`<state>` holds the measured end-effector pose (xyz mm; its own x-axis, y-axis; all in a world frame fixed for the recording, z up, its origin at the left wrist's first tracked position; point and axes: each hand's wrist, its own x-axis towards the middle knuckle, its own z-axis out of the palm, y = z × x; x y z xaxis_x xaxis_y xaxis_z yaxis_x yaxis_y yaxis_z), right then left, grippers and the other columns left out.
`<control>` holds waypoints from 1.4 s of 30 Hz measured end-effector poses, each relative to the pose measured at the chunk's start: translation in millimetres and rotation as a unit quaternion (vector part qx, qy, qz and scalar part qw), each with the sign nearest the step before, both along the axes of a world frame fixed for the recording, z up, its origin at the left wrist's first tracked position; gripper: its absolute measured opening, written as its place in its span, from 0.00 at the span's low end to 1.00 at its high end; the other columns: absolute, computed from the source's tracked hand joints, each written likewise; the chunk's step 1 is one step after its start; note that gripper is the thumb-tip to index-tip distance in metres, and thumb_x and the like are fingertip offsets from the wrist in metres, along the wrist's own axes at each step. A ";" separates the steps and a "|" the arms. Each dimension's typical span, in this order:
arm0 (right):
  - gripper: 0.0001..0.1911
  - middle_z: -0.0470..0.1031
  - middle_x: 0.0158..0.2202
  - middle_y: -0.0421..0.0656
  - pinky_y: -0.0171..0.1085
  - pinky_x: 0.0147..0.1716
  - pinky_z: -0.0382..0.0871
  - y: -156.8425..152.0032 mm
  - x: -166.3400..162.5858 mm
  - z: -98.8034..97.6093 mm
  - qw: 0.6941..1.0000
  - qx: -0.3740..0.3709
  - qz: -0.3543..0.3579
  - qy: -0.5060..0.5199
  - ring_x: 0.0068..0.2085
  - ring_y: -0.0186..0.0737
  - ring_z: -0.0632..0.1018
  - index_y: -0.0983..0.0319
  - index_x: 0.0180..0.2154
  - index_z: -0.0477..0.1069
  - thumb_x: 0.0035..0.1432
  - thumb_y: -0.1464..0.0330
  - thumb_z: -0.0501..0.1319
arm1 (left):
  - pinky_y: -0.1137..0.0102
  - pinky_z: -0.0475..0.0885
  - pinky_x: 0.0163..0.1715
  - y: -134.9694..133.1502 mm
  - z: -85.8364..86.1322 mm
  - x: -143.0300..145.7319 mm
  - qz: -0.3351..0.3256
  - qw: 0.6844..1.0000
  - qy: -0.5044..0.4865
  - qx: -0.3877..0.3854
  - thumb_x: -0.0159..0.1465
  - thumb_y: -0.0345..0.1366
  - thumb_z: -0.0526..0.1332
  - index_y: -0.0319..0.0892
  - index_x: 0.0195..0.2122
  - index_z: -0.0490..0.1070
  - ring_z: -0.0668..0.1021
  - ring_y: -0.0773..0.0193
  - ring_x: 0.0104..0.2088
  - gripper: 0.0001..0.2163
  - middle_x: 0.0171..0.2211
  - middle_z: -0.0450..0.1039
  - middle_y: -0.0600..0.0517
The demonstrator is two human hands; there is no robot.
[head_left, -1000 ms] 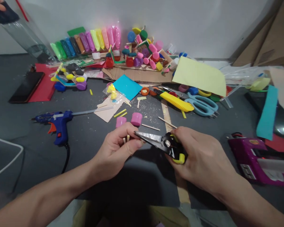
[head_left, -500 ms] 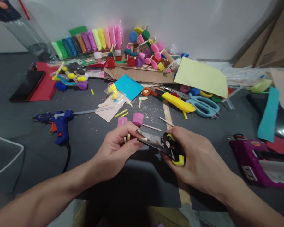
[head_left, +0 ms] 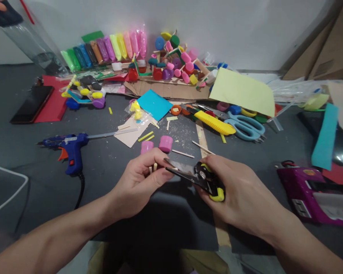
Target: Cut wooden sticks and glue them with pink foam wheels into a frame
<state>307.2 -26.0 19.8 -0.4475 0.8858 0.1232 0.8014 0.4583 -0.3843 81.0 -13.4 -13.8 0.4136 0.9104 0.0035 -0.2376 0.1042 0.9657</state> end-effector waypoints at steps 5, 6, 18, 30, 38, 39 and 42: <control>0.03 0.70 0.25 0.42 0.36 0.23 0.59 -1.1 1.8 -5.0 0.997 0.072 0.006 -0.017 0.23 0.39 0.70 0.60 0.32 0.63 0.54 0.69 0.57 | 0.74 0.53 0.21 -1.3 0.0 0.8 -0.005 1.000 -0.015 -0.003 0.68 0.40 0.64 0.44 0.35 0.72 0.56 0.73 0.22 0.07 0.26 0.62 0.58; 0.02 0.70 0.25 0.41 0.36 0.22 0.58 -1.5 2.0 -6.6 0.996 0.088 0.005 -0.023 0.23 0.39 0.69 0.59 0.32 0.63 0.53 0.69 0.56 | 0.74 0.52 0.21 -1.7 0.1 1.0 -0.006 1.000 -0.019 -0.012 0.68 0.40 0.64 0.43 0.35 0.71 0.56 0.73 0.22 0.07 0.25 0.60 0.58; 0.06 0.73 0.27 0.42 0.36 0.24 0.62 2.0 -2.1 -9.9 0.995 0.057 -0.077 0.014 0.24 0.39 0.72 0.60 0.35 0.66 0.59 0.64 0.58 | 0.77 0.52 0.19 0.7 9.2 6.2 -0.009 0.994 -0.090 -0.061 0.67 0.41 0.64 0.42 0.35 0.72 0.60 0.76 0.21 0.08 0.28 0.68 0.56; 0.11 0.77 0.33 0.48 0.42 0.27 0.68 6.2 2.1 -14.5 0.995 0.023 -0.093 0.015 0.32 0.49 0.78 0.60 0.40 0.68 0.60 0.60 0.59 | 0.77 0.45 0.18 4.1 20.0 6.4 -0.005 0.978 -0.128 -0.163 0.66 0.42 0.65 0.38 0.28 0.71 0.54 0.76 0.20 0.14 0.24 0.57 0.58; 0.12 0.77 0.34 0.48 0.41 0.27 0.68 8.1 1.7 -14.4 0.996 0.015 -0.086 0.012 0.33 0.48 0.78 0.60 0.39 0.68 0.59 0.59 0.60 | 0.80 0.46 0.17 6.7 15.3 4.9 -0.035 0.968 -0.160 -0.191 0.66 0.41 0.65 0.40 0.32 0.73 0.51 0.76 0.18 0.10 0.19 0.54 0.60; 0.12 0.77 0.34 0.47 0.41 0.28 0.68 8.3 1.9 -14.6 0.996 0.017 -0.085 0.013 0.33 0.48 0.78 0.60 0.39 0.68 0.59 0.59 0.60 | 0.81 0.46 0.16 7.1 15.6 4.8 -0.037 0.964 -0.167 -0.203 0.66 0.40 0.65 0.41 0.33 0.72 0.51 0.77 0.18 0.09 0.19 0.55 0.61; 0.12 0.77 0.34 0.47 0.41 0.28 0.69 8.7 3.1 -14.9 0.996 0.021 -0.082 0.016 0.33 0.48 0.78 0.60 0.41 0.68 0.59 0.60 0.60 | 0.83 0.46 0.15 8.1 16.7 3.8 -0.032 0.955 -0.185 -0.229 0.66 0.37 0.66 0.42 0.34 0.71 0.50 0.79 0.16 0.07 0.21 0.66 0.59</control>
